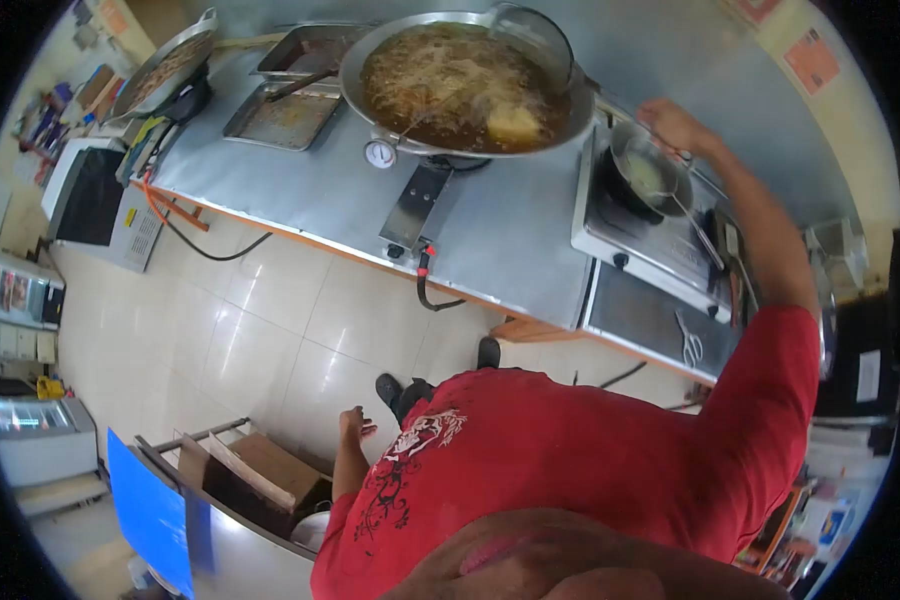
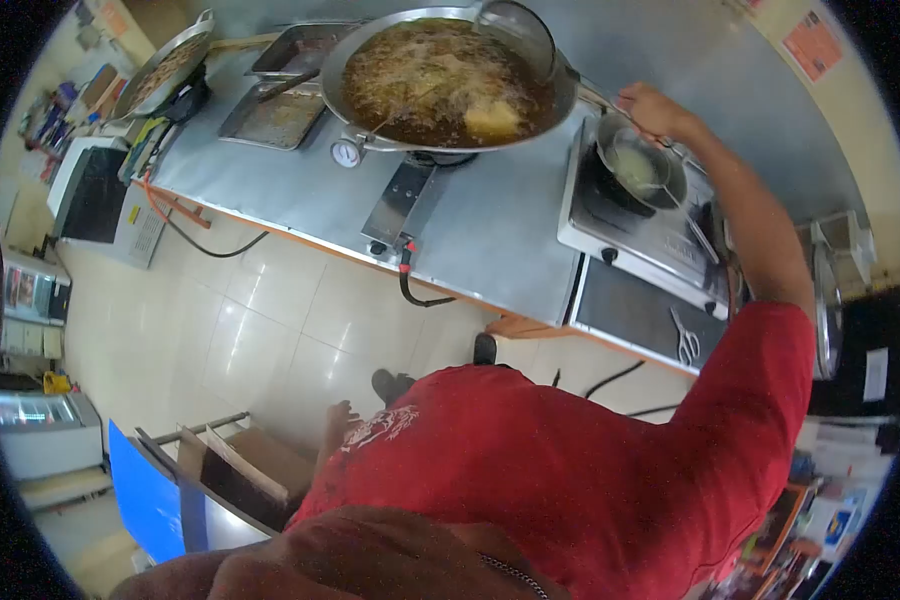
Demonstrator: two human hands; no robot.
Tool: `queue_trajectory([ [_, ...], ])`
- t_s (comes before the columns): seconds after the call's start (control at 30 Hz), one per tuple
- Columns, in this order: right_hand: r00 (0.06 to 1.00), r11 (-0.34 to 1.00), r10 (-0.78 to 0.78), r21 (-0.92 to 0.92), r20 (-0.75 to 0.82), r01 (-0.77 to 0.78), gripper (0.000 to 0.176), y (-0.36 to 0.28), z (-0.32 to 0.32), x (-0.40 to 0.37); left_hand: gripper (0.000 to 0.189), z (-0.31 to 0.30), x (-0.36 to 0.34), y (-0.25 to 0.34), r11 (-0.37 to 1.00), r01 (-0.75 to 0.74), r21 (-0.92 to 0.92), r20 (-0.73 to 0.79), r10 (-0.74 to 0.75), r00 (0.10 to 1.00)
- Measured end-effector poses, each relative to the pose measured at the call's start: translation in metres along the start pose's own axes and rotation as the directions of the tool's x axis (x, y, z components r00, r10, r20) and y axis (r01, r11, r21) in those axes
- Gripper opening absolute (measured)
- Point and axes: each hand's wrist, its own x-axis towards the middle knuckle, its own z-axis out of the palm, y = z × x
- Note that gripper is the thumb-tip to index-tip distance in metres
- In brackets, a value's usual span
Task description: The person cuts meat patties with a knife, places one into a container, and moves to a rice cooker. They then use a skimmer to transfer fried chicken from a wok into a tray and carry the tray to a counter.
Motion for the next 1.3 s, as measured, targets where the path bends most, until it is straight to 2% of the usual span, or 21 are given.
queue_trajectory([
  [0.07, 0.994, 0.984, 0.036, 0.168, 0.108, -0.054, 0.020, 0.027, -0.031, 0.013, 0.051, 0.021, 0.013, -0.047, 0.977, 0.036, -0.212, 0.052, -0.025, 0.998],
  [0.1, 0.986, 0.965, 0.048, 0.248, 0.161, -0.087, 0.020, 0.037, -0.043, 0.026, 0.048, 0.046, -0.003, -0.053, 0.997, -0.019, -0.080, -0.014, 0.018, 1.000],
  [0.17, 0.975, 0.973, 0.036, 0.215, 0.220, -0.085, 0.022, 0.041, -0.041, 0.054, 0.045, 0.091, -0.002, -0.095, 0.992, 0.115, -0.053, -0.060, -0.118, 0.991],
  [0.2, 0.965, 0.976, 0.046, 0.194, 0.258, -0.098, 0.025, 0.045, -0.036, 0.059, 0.045, 0.103, -0.010, -0.118, 0.797, -0.263, 0.543, 0.040, 0.288, 0.957],
  [0.23, 0.951, 0.969, 0.035, 0.224, 0.308, -0.108, 0.025, 0.052, -0.029, 0.065, 0.046, 0.112, -0.016, -0.140, 0.178, -0.500, 0.848, 0.356, 0.509, 0.784],
  [0.27, 0.938, 0.962, 0.013, 0.252, 0.347, -0.106, 0.026, 0.054, -0.026, 0.075, 0.046, 0.128, -0.004, -0.163, 0.450, -0.381, 0.808, 0.224, 0.363, 0.904],
  [0.3, 0.924, 0.955, -0.017, 0.280, 0.382, -0.098, 0.026, 0.052, -0.026, 0.087, 0.046, 0.144, -0.010, -0.169, 0.677, -0.209, 0.706, 0.120, 0.176, 0.977],
  [0.37, 0.885, 0.930, -0.025, 0.335, 0.465, -0.150, 0.025, 0.054, -0.042, 0.096, 0.043, 0.165, -0.031, -0.178, 0.640, -0.181, 0.747, 0.005, 0.267, 0.964],
  [0.4, 0.864, 0.915, -0.026, 0.359, 0.503, -0.182, 0.025, 0.055, -0.047, 0.098, 0.043, 0.170, -0.036, -0.182, 0.599, -0.199, 0.776, 0.019, 0.292, 0.956],
  [0.53, 0.890, 0.911, -0.083, 0.396, 0.448, -0.114, 0.022, 0.045, -0.013, 0.120, 0.042, 0.178, -0.039, -0.192, 0.420, -0.297, 0.858, 0.130, 0.382, 0.915],
  [0.63, 0.897, 0.876, -0.144, 0.475, 0.418, -0.081, 0.020, 0.039, -0.006, 0.128, 0.041, 0.176, -0.038, -0.176, 0.313, -0.347, 0.884, 0.188, 0.442, 0.877],
  [0.67, 0.898, 0.860, -0.158, 0.504, 0.411, -0.079, 0.020, 0.040, -0.005, 0.128, 0.041, 0.175, -0.025, -0.178, 0.705, -0.251, 0.663, 0.098, 0.251, 0.963],
  [0.7, 0.899, 0.843, -0.171, 0.533, 0.403, -0.079, 0.019, 0.043, -0.006, 0.127, 0.040, 0.175, -0.021, -0.172, 0.989, -0.034, 0.141, -0.002, 0.035, 0.999],
  [0.73, 0.904, 0.819, -0.175, 0.567, 0.389, -0.086, 0.018, 0.045, -0.008, 0.124, 0.041, 0.177, -0.031, -0.151, 0.949, 0.138, -0.284, -0.097, -0.171, 0.981],
  [0.8, 0.913, 0.770, -0.186, 0.631, 0.362, -0.094, 0.017, 0.045, -0.012, 0.118, 0.041, 0.178, -0.047, -0.121, 0.983, 0.022, -0.184, -0.145, -0.050, 0.988],
  [0.9, 0.936, 0.782, -0.150, 0.617, 0.320, -0.086, 0.017, 0.048, -0.020, 0.097, 0.041, 0.167, -0.053, -0.082, 0.988, -0.140, -0.062, -0.176, 0.127, 0.976],
  [1.0, 0.957, 0.778, -0.156, 0.627, 0.246, -0.035, 0.020, 0.057, -0.026, 0.078, 0.042, 0.158, -0.033, -0.087, 0.976, -0.209, 0.058, -0.140, 0.215, 0.967],
  [1.07, 0.972, 0.787, -0.114, 0.616, 0.206, -0.038, 0.021, 0.060, -0.031, 0.063, 0.042, 0.147, 0.000, -0.109, 0.933, -0.255, 0.254, -0.072, 0.281, 0.957],
  [1.17, 0.990, 0.823, -0.018, 0.565, 0.138, -0.063, 0.024, 0.045, -0.034, 0.027, 0.043, 0.136, 0.019, -0.123, 0.672, -0.341, 0.657, 0.101, 0.370, 0.923],
  [1.2, 0.994, 0.836, 0.017, 0.543, 0.112, -0.075, 0.026, 0.037, -0.034, 0.017, 0.054, 0.124, 0.007, -0.119, 0.125, -0.334, 0.934, 0.267, 0.377, 0.887],
  [1.3, 0.999, 0.923, 0.035, 0.381, 0.038, -0.046, 0.025, 0.026, -0.035, -0.003, 0.059, 0.097, 0.021, -0.124, 0.181, -0.297, 0.938, 0.220, 0.353, 0.909],
])
